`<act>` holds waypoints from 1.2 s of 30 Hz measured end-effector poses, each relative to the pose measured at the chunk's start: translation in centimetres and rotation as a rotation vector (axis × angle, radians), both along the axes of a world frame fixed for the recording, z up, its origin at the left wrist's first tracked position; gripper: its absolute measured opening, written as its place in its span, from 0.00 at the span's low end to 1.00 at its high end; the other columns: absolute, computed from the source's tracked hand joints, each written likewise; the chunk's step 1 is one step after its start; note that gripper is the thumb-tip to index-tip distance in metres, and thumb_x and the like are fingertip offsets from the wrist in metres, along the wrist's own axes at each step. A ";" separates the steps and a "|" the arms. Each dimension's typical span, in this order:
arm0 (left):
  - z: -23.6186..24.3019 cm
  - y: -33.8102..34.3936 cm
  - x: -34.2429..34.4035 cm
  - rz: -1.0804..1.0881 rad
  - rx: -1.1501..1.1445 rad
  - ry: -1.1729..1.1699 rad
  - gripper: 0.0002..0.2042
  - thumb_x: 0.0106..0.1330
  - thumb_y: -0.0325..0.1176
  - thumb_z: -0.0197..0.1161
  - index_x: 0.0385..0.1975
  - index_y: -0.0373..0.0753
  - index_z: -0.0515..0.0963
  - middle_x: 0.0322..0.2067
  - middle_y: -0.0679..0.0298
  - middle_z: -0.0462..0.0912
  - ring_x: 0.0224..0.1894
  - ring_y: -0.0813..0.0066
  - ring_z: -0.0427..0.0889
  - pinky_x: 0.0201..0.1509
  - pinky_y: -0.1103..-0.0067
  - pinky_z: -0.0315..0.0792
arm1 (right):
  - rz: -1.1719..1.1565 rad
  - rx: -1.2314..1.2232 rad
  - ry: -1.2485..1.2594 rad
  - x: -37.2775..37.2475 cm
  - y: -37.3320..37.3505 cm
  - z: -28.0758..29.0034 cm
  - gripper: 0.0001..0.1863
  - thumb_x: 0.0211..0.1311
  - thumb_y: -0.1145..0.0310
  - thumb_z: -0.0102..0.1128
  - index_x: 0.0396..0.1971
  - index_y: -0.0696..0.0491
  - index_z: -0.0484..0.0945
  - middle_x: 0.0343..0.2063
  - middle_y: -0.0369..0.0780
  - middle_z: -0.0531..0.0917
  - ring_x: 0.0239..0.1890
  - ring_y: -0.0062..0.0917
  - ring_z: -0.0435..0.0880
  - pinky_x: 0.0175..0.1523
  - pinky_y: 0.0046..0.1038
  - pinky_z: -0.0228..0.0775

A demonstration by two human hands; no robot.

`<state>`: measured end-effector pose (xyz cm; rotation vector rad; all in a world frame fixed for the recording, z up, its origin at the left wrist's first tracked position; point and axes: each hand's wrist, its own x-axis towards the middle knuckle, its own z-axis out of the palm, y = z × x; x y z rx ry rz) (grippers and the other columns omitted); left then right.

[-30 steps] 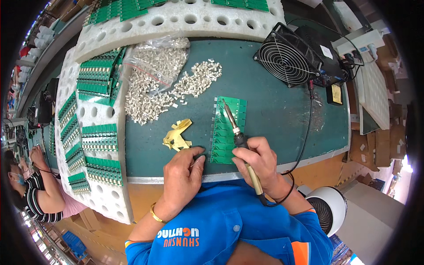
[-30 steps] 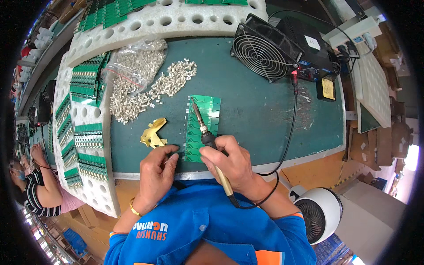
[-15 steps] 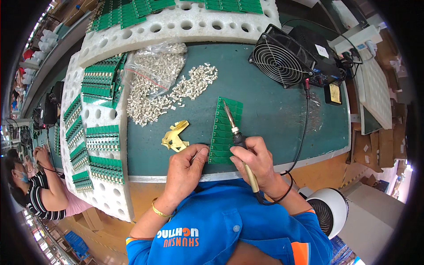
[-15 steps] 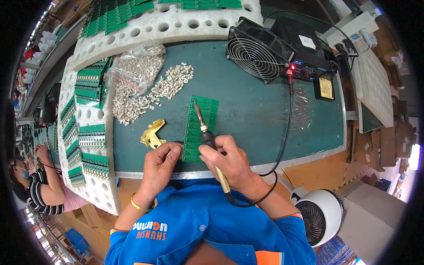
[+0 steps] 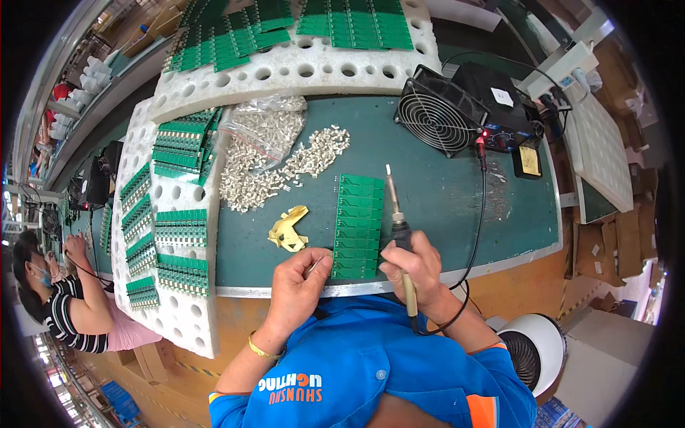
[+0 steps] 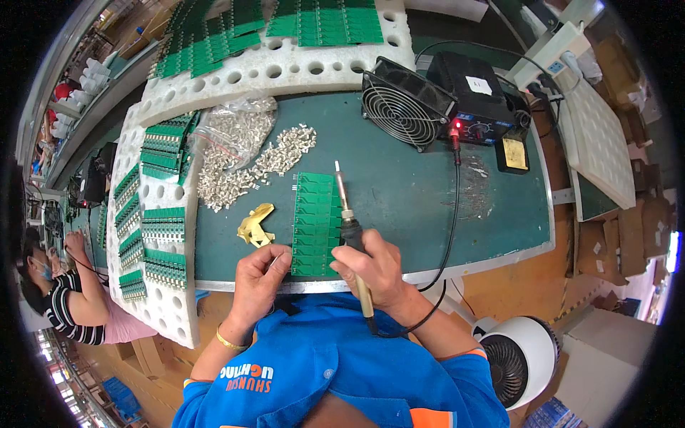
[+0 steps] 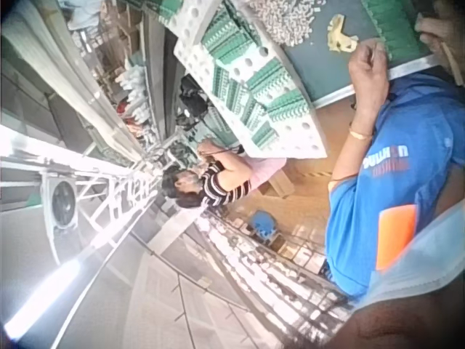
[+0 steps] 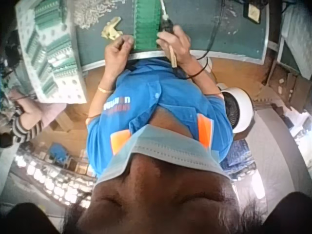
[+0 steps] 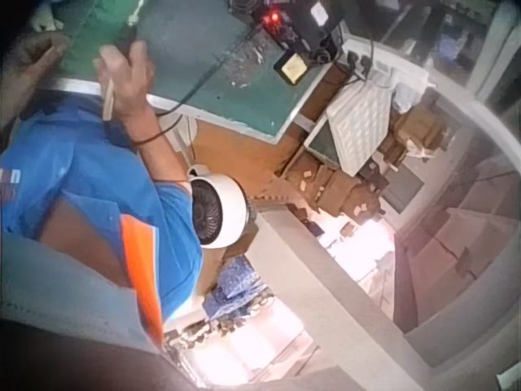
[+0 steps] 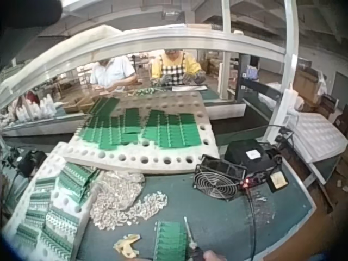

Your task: The person solders electronic components onto circuit boards using a soldering iron and solder wire, turning and positioning the boards by hand on the table.

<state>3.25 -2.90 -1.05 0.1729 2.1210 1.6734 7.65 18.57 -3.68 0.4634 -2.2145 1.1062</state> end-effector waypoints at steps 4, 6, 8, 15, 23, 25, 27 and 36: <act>1.3 -0.7 0.8 0.049 0.029 0.045 0.09 0.70 0.32 0.60 0.38 0.32 0.80 0.22 0.74 0.75 0.24 0.91 0.66 0.27 0.87 0.62 | -0.109 0.017 0.070 -1.1 -0.8 1.0 0.20 0.49 0.76 0.71 0.43 0.52 0.75 0.25 0.41 0.70 0.20 0.30 0.73 0.21 0.31 0.66; 1.5 -1.4 1.1 0.062 0.055 0.039 0.09 0.70 0.32 0.60 0.38 0.32 0.80 0.22 0.75 0.76 0.24 0.91 0.66 0.27 0.87 0.62 | -0.142 0.015 0.076 -1.8 -1.3 1.3 0.19 0.53 0.76 0.69 0.43 0.53 0.72 0.29 0.43 0.74 0.22 0.30 0.76 0.24 0.29 0.69; 1.6 -1.9 1.2 0.075 0.084 0.032 0.09 0.70 0.32 0.60 0.39 0.32 0.80 0.23 0.75 0.76 0.24 0.91 0.66 0.27 0.88 0.62 | -0.144 -0.023 0.070 -2.4 -1.9 1.5 0.19 0.54 0.76 0.69 0.44 0.53 0.71 0.30 0.43 0.74 0.23 0.29 0.76 0.24 0.29 0.69; 2.4 -3.3 0.2 0.071 0.330 -0.193 0.09 0.71 0.31 0.59 0.42 0.32 0.80 0.27 0.74 0.79 0.25 0.93 0.66 0.25 0.89 0.60 | -0.098 -0.189 0.000 -4.1 -4.1 3.3 0.17 0.60 0.80 0.62 0.45 0.56 0.67 0.35 0.43 0.74 0.30 0.21 0.73 0.33 0.20 0.69; 1.7 -7.6 3.6 0.372 0.292 -0.381 0.12 0.71 0.37 0.58 0.26 0.38 0.75 0.20 0.72 0.72 0.16 0.90 0.55 0.18 0.87 0.49 | -0.095 -0.300 0.026 -5.7 -3.7 4.0 0.18 0.56 0.84 0.62 0.45 0.57 0.67 0.33 0.44 0.75 0.24 0.20 0.74 0.25 0.22 0.68; 1.6 -7.9 1.8 0.453 0.447 -0.356 0.12 0.70 0.36 0.59 0.25 0.39 0.73 0.18 0.73 0.69 0.15 0.90 0.54 0.18 0.87 0.48 | -0.077 -0.317 0.064 -6.5 -3.6 4.3 0.18 0.56 0.84 0.61 0.45 0.57 0.67 0.34 0.44 0.74 0.23 0.20 0.73 0.26 0.21 0.68; 1.9 -7.8 0.1 0.532 0.597 -0.327 0.12 0.69 0.35 0.59 0.24 0.41 0.71 0.17 0.74 0.66 0.15 0.90 0.53 0.18 0.86 0.47 | -0.065 -0.322 0.050 -7.4 -3.7 4.6 0.18 0.57 0.84 0.61 0.45 0.57 0.67 0.33 0.44 0.74 0.24 0.20 0.73 0.26 0.21 0.68; 2.9 -5.7 -2.8 0.376 0.701 -0.460 0.04 0.63 0.29 0.54 0.29 0.36 0.71 0.17 0.75 0.59 0.16 0.89 0.51 0.19 0.86 0.46 | 0.068 -0.394 -0.078 -9.5 -3.0 5.3 0.19 0.62 0.85 0.56 0.49 0.55 0.62 0.41 0.43 0.69 0.32 0.17 0.67 0.35 0.17 0.66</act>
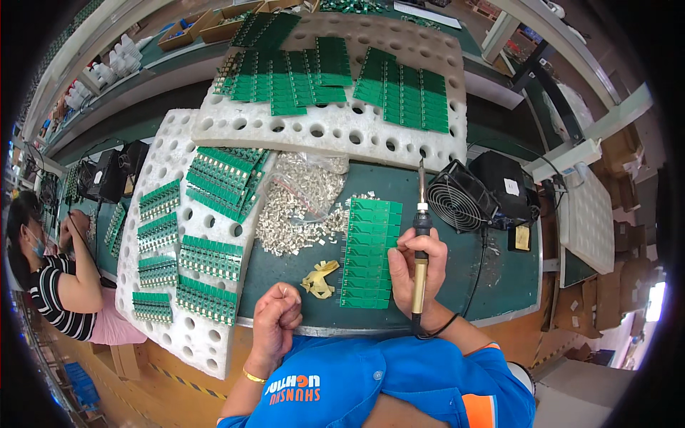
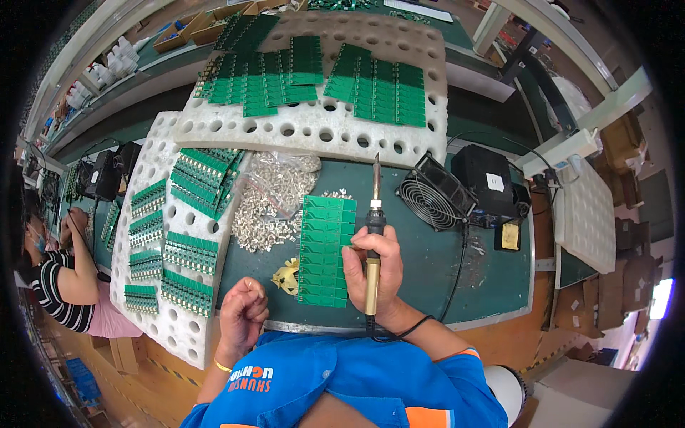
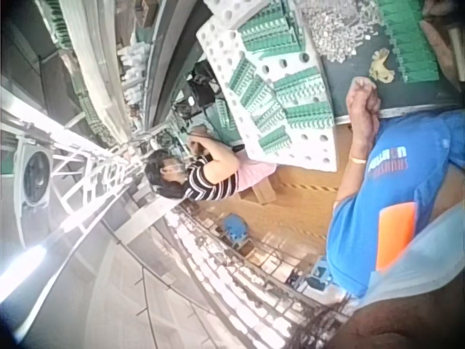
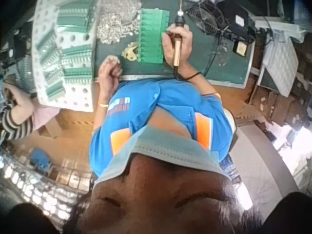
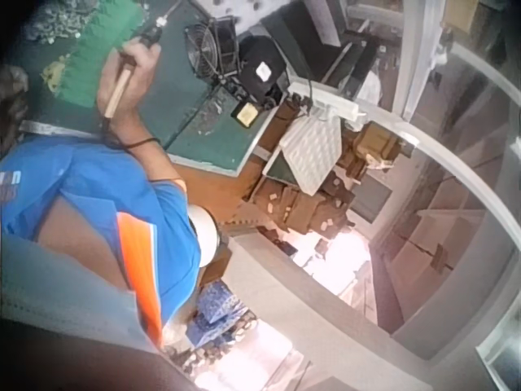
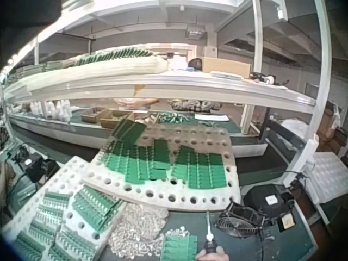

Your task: The person solders electronic components onto circuit boards using a soldering iron and solder wire, turning and positioning the boards by hand on the table.

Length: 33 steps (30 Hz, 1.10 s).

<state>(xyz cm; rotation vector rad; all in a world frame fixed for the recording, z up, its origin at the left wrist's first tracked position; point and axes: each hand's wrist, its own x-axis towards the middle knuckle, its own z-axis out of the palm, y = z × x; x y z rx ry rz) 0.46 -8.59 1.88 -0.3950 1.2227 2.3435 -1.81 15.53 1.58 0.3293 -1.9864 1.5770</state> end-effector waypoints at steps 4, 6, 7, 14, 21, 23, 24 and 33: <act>0.1 1.0 -0.6 -0.042 0.045 -0.032 0.03 0.63 0.27 0.54 0.31 0.35 0.73 0.18 0.76 0.61 0.16 0.89 0.52 0.20 0.86 0.47 | -0.015 0.037 -0.003 -0.1 0.3 0.0 0.19 0.62 0.85 0.56 0.48 0.55 0.62 0.41 0.43 0.69 0.32 0.17 0.69 0.35 0.17 0.67; 0.0 1.4 -0.9 -0.060 0.028 -0.021 0.02 0.62 0.27 0.54 0.30 0.36 0.72 0.18 0.75 0.60 0.16 0.89 0.52 0.20 0.86 0.47 | -0.025 0.050 0.001 -0.1 0.3 -0.2 0.19 0.61 0.85 0.57 0.48 0.56 0.62 0.41 0.43 0.70 0.32 0.18 0.69 0.35 0.17 0.67; 0.0 1.5 -0.9 -0.072 0.011 -0.016 0.02 0.61 0.27 0.54 0.29 0.36 0.71 0.18 0.75 0.60 0.17 0.89 0.52 0.19 0.86 0.46 | -0.024 0.058 0.004 -0.1 0.3 -0.1 0.19 0.61 0.85 0.57 0.48 0.56 0.62 0.41 0.43 0.70 0.32 0.18 0.69 0.35 0.18 0.67; -0.2 1.9 -1.7 -0.075 0.018 -0.009 0.03 0.61 0.24 0.53 0.32 0.35 0.72 0.18 0.76 0.61 0.17 0.90 0.52 0.20 0.86 0.47 | -0.121 0.080 0.102 -0.5 -0.4 0.2 0.17 0.58 0.82 0.62 0.44 0.56 0.68 0.31 0.43 0.74 0.23 0.21 0.72 0.26 0.22 0.65; -0.1 2.2 -2.4 -0.092 0.032 -0.027 0.04 0.64 0.26 0.54 0.35 0.34 0.74 0.18 0.77 0.61 0.16 0.90 0.52 0.20 0.86 0.46 | -0.124 0.095 0.093 -0.7 -0.6 0.2 0.17 0.57 0.83 0.62 0.44 0.56 0.68 0.30 0.43 0.74 0.23 0.21 0.72 0.25 0.23 0.65; -0.1 2.2 -2.5 -0.105 0.027 -0.028 0.05 0.65 0.27 0.54 0.35 0.34 0.74 0.18 0.78 0.61 0.16 0.90 0.52 0.20 0.86 0.46 | -0.113 0.092 0.079 -0.7 -0.6 0.3 0.18 0.57 0.83 0.62 0.44 0.56 0.68 0.30 0.43 0.74 0.22 0.21 0.72 0.25 0.23 0.65; -0.2 2.3 -2.5 -0.108 0.034 -0.018 0.05 0.65 0.27 0.54 0.35 0.33 0.74 0.17 0.77 0.61 0.16 0.90 0.52 0.20 0.86 0.46 | -0.113 0.092 0.080 -0.7 -0.6 0.2 0.18 0.57 0.83 0.62 0.44 0.56 0.68 0.30 0.43 0.74 0.22 0.21 0.72 0.25 0.23 0.65; -0.3 2.4 -2.6 -0.102 0.011 -0.033 0.06 0.68 0.30 0.56 0.32 0.34 0.74 0.18 0.77 0.63 0.17 0.90 0.53 0.20 0.87 0.48 | -0.104 0.094 0.070 -0.8 -0.7 0.1 0.18 0.57 0.83 0.62 0.44 0.56 0.68 0.30 0.42 0.74 0.22 0.21 0.72 0.24 0.23 0.65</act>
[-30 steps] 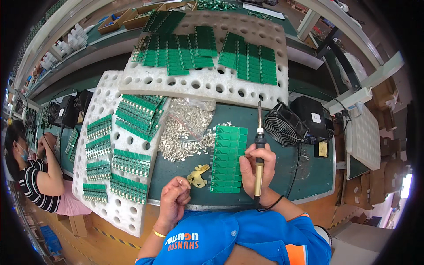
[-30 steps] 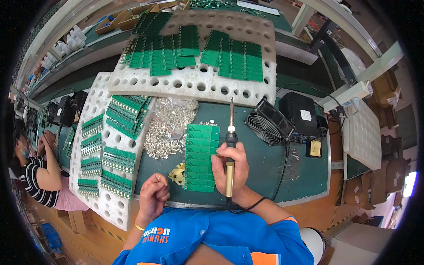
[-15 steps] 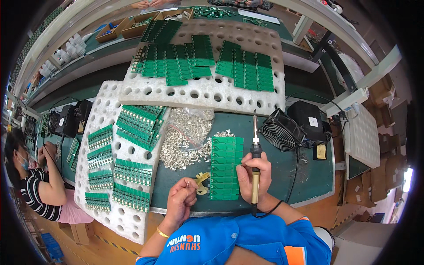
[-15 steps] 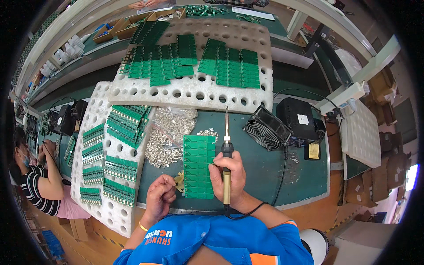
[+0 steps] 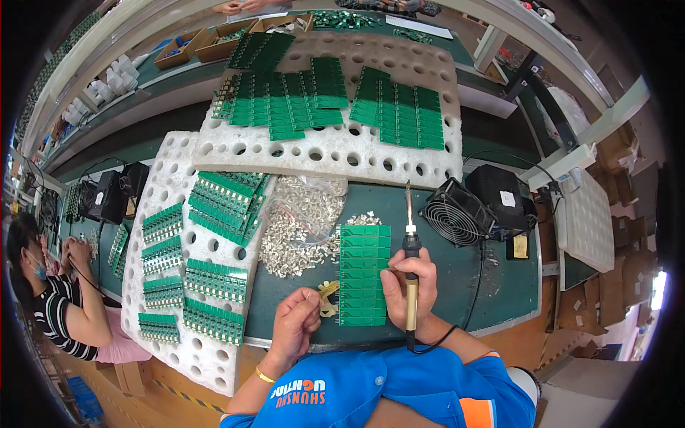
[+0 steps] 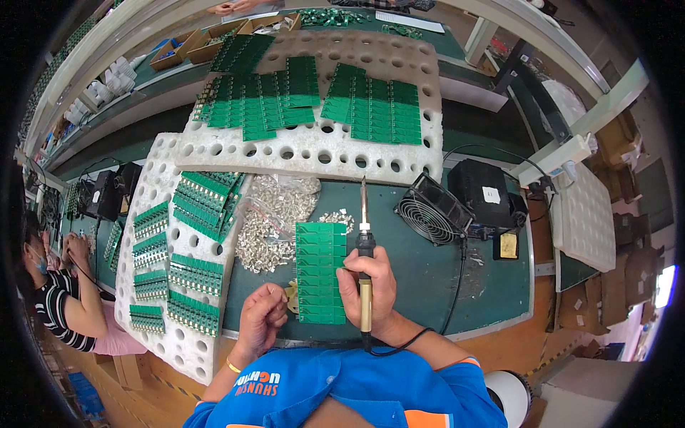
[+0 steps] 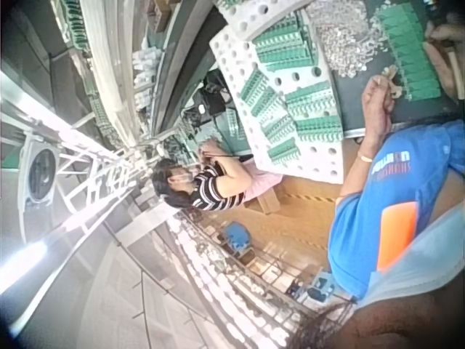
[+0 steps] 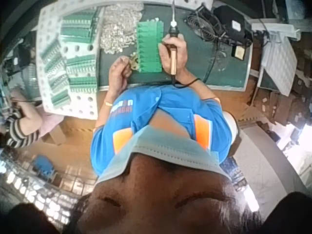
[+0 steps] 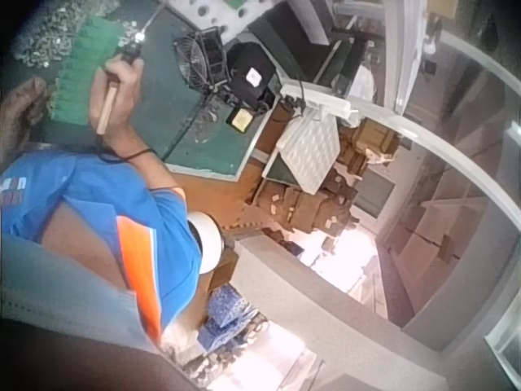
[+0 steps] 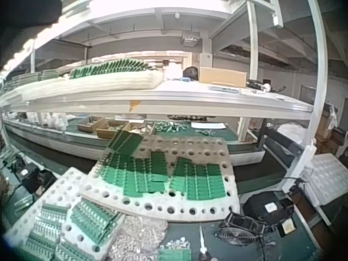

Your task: The person solders electronic components onto circuit boards using a soldering iron and solder wire, turning and positioning the boards by hand on the table.

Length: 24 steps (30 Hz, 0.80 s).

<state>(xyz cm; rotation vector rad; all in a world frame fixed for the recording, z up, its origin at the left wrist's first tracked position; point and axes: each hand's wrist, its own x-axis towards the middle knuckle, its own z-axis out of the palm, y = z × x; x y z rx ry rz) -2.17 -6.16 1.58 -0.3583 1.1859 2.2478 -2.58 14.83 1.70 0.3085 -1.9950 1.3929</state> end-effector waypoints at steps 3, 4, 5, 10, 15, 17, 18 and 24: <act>-0.1 0.0 0.0 0.005 0.015 -0.018 0.06 0.68 0.31 0.57 0.30 0.37 0.73 0.19 0.76 0.64 0.17 0.90 0.54 0.20 0.87 0.48 | -0.001 0.000 0.004 0.0 0.0 0.1 0.17 0.57 0.83 0.62 0.44 0.56 0.68 0.29 0.42 0.74 0.23 0.22 0.72 0.25 0.23 0.65; -0.1 0.0 0.0 0.000 0.030 -0.025 0.06 0.69 0.31 0.57 0.30 0.38 0.73 0.19 0.76 0.64 0.18 0.90 0.54 0.20 0.87 0.49 | -0.004 0.006 -0.001 0.0 0.0 0.0 0.17 0.57 0.83 0.62 0.44 0.56 0.68 0.29 0.42 0.74 0.23 0.22 0.72 0.25 0.23 0.65; -0.1 0.1 0.0 0.001 0.029 -0.026 0.06 0.69 0.31 0.57 0.30 0.38 0.73 0.19 0.76 0.64 0.18 0.90 0.54 0.20 0.87 0.49 | -0.007 0.012 -0.005 0.0 0.0 0.0 0.17 0.57 0.83 0.62 0.44 0.56 0.68 0.29 0.43 0.74 0.23 0.22 0.72 0.25 0.23 0.65; -0.2 0.2 0.0 -0.005 0.037 -0.030 0.06 0.69 0.32 0.57 0.29 0.40 0.72 0.19 0.77 0.64 0.18 0.90 0.55 0.20 0.87 0.49 | -0.008 0.007 -0.015 -0.2 -0.1 0.0 0.16 0.57 0.83 0.61 0.44 0.56 0.68 0.29 0.43 0.74 0.23 0.22 0.72 0.26 0.24 0.65; 0.1 0.4 -0.1 -0.041 -0.008 -0.014 0.08 0.70 0.33 0.57 0.27 0.42 0.70 0.18 0.77 0.61 0.18 0.89 0.54 0.21 0.86 0.49 | 0.001 -0.019 -0.015 -0.2 -0.1 0.0 0.16 0.58 0.83 0.61 0.44 0.56 0.68 0.29 0.42 0.74 0.23 0.23 0.72 0.27 0.23 0.65; 0.2 0.4 0.0 -0.047 -0.037 -0.003 0.09 0.70 0.33 0.57 0.26 0.43 0.68 0.18 0.77 0.60 0.18 0.88 0.54 0.21 0.86 0.49 | -0.012 -0.030 -0.033 -0.2 -0.2 0.0 0.15 0.60 0.82 0.61 0.44 0.56 0.68 0.29 0.42 0.74 0.24 0.23 0.72 0.28 0.23 0.65; 0.1 0.4 0.0 -0.054 -0.036 0.009 0.10 0.70 0.33 0.57 0.26 0.43 0.68 0.18 0.77 0.60 0.18 0.88 0.54 0.21 0.86 0.49 | -0.011 -0.030 -0.032 -0.2 -0.2 0.0 0.15 0.60 0.82 0.61 0.44 0.56 0.68 0.29 0.42 0.74 0.24 0.23 0.72 0.28 0.23 0.65; 0.3 0.5 0.3 -0.008 -0.025 0.072 0.12 0.71 0.34 0.59 0.23 0.44 0.69 0.18 0.77 0.63 0.18 0.90 0.55 0.21 0.85 0.50 | 0.000 -0.028 -0.021 -0.1 -0.2 0.0 0.14 0.61 0.80 0.61 0.44 0.56 0.68 0.30 0.42 0.75 0.25 0.23 0.71 0.29 0.24 0.66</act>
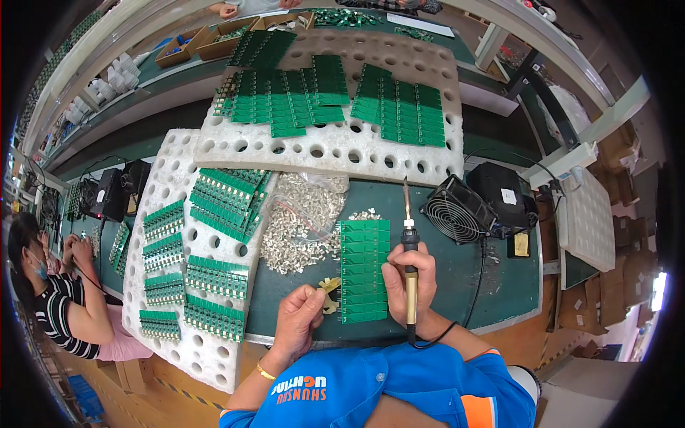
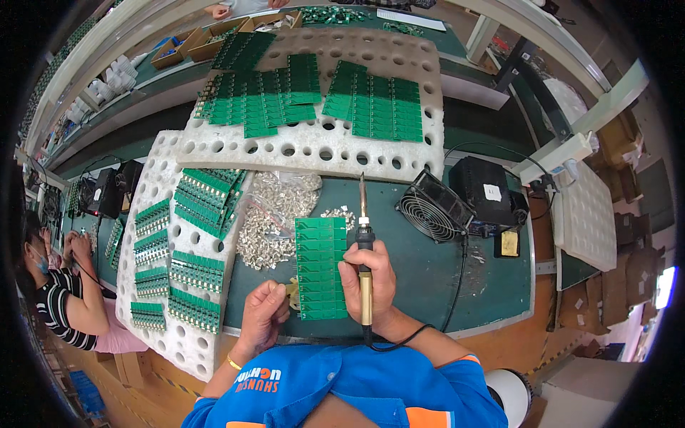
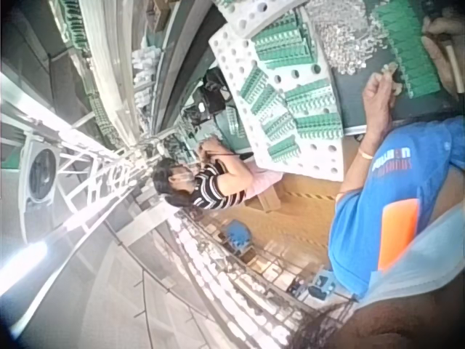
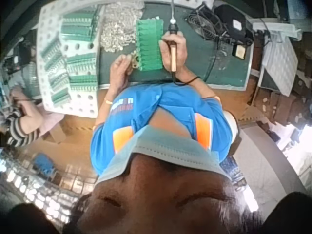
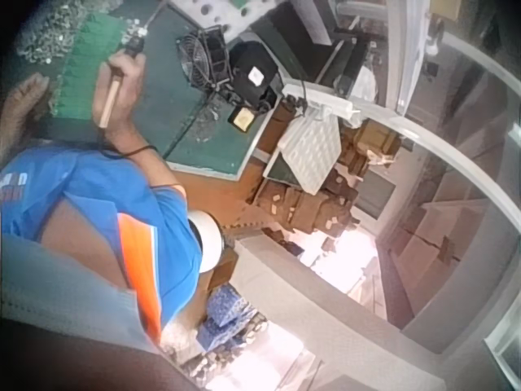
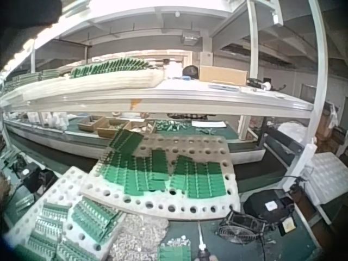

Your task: The person solders electronic components onto circuit boards using a soldering iron and solder wire, turning and positioning the boards by hand on the table.

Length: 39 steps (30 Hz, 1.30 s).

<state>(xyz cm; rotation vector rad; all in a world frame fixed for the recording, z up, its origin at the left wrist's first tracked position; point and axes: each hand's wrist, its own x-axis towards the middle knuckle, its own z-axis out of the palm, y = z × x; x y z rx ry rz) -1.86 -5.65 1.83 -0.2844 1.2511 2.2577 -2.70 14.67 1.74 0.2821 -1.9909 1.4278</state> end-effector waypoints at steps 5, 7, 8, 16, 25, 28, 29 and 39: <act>-0.2 -0.1 0.0 0.040 -0.017 0.049 0.12 0.71 0.34 0.59 0.24 0.43 0.69 0.18 0.77 0.64 0.19 0.90 0.57 0.21 0.86 0.50 | 0.005 0.027 0.015 0.0 -0.1 0.2 0.13 0.61 0.80 0.61 0.43 0.56 0.68 0.28 0.43 0.75 0.24 0.24 0.71 0.28 0.24 0.65; -0.2 -0.3 -0.1 0.047 0.006 0.076 0.12 0.71 0.34 0.59 0.24 0.43 0.69 0.19 0.77 0.65 0.19 0.90 0.57 0.21 0.86 0.50 | 0.001 0.068 0.032 0.1 0.0 0.5 0.14 0.61 0.81 0.61 0.42 0.56 0.68 0.27 0.43 0.75 0.24 0.25 0.71 0.28 0.25 0.65; -0.2 -0.3 -0.2 0.047 0.006 0.074 0.12 0.71 0.34 0.59 0.24 0.43 0.69 0.19 0.77 0.65 0.19 0.90 0.57 0.21 0.86 0.50 | -0.003 0.109 0.051 0.1 0.1 0.5 0.14 0.60 0.81 0.61 0.42 0.56 0.68 0.27 0.43 0.76 0.24 0.25 0.71 0.28 0.25 0.65; 1.6 0.4 -1.3 0.050 -0.058 0.162 0.09 0.70 0.32 0.60 0.45 0.35 0.78 0.22 0.78 0.67 0.21 0.92 0.58 0.22 0.88 0.50 | 0.038 0.115 0.095 1.0 -0.2 0.3 0.16 0.58 0.83 0.63 0.42 0.56 0.68 0.30 0.46 0.78 0.27 0.29 0.75 0.28 0.27 0.69; 2.5 1.0 -1.7 0.021 -0.049 0.214 0.11 0.67 0.27 0.63 0.46 0.33 0.78 0.22 0.80 0.65 0.24 0.93 0.59 0.27 0.90 0.54 | 0.066 0.140 0.090 1.1 -0.3 0.2 0.16 0.57 0.84 0.63 0.42 0.56 0.68 0.31 0.46 0.78 0.29 0.31 0.76 0.30 0.28 0.71; 2.4 0.9 -1.8 0.005 -0.044 0.247 0.10 0.66 0.26 0.63 0.45 0.33 0.78 0.22 0.81 0.64 0.25 0.93 0.59 0.29 0.90 0.55 | 0.071 0.126 0.069 0.8 -0.4 0.2 0.17 0.56 0.85 0.63 0.42 0.56 0.69 0.31 0.46 0.78 0.29 0.31 0.76 0.32 0.28 0.72; 2.4 0.8 -1.8 0.008 -0.044 0.247 0.10 0.66 0.26 0.63 0.45 0.33 0.78 0.22 0.81 0.64 0.25 0.93 0.59 0.29 0.90 0.55 | 0.074 0.117 0.067 0.7 -0.5 0.1 0.17 0.56 0.85 0.63 0.42 0.56 0.69 0.31 0.46 0.78 0.29 0.31 0.76 0.32 0.28 0.72; 2.3 0.6 -1.6 0.017 -0.089 0.233 0.09 0.66 0.26 0.63 0.45 0.34 0.78 0.22 0.81 0.64 0.24 0.94 0.59 0.28 0.90 0.54 | 0.078 0.129 0.043 0.8 -0.7 -0.2 0.18 0.55 0.86 0.63 0.43 0.56 0.69 0.31 0.46 0.78 0.30 0.31 0.77 0.33 0.29 0.72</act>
